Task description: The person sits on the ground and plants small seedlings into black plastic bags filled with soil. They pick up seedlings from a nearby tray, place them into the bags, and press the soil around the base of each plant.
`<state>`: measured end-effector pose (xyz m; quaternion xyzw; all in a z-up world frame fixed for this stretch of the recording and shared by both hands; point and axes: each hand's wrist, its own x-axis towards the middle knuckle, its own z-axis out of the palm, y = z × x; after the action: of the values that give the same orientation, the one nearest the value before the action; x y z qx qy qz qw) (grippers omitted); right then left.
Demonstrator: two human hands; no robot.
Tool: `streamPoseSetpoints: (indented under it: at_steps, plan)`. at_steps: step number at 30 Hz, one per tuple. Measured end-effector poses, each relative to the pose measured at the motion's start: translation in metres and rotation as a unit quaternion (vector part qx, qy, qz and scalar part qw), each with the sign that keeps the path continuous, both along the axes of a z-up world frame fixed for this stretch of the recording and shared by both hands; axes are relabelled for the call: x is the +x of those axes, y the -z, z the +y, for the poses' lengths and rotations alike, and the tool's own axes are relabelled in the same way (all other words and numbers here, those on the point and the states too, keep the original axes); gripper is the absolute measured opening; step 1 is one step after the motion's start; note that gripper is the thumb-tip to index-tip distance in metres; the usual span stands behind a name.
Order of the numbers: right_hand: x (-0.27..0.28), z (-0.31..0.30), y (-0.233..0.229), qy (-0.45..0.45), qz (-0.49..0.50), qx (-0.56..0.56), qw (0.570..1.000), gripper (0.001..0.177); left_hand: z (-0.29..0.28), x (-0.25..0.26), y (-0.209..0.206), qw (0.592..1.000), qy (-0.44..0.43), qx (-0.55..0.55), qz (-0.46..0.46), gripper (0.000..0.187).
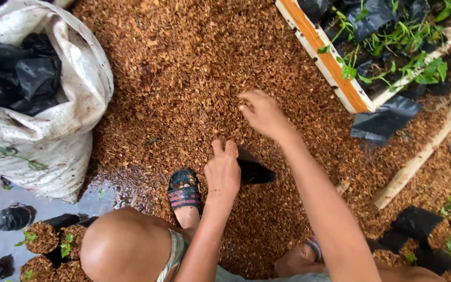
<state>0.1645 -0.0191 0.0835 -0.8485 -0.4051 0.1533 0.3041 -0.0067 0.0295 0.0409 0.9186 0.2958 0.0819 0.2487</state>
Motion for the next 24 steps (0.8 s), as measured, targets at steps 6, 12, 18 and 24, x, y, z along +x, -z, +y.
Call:
streamPoseSetpoints:
  at_steps: [6, 12, 18, 24]
  plan:
    - [-0.017, 0.062, 0.0, -0.094, -0.092, -0.128, 0.983, 0.059, 0.027, -0.009, -0.041, 0.991, -0.033, 0.113, 0.058, 0.018]
    - [0.0, 0.048, 0.123, -0.094, -0.203, -0.315, 0.922, 0.053, 0.04, -0.005, -0.082, 0.997, -0.02, 0.07, 0.034, 0.022]
    - [-0.004, -0.014, 0.156, -0.08, -0.207, -0.345, 0.912, 0.065, 0.028, 0.0, -0.118, 0.978, 0.075, 0.196, 0.0, 0.023]
    - [0.004, -0.07, 0.167, 0.034, -0.123, -0.342, 0.931, 0.039, 0.0, 0.023, -0.161, 0.922, 0.247, 0.293, -0.057, 0.016]
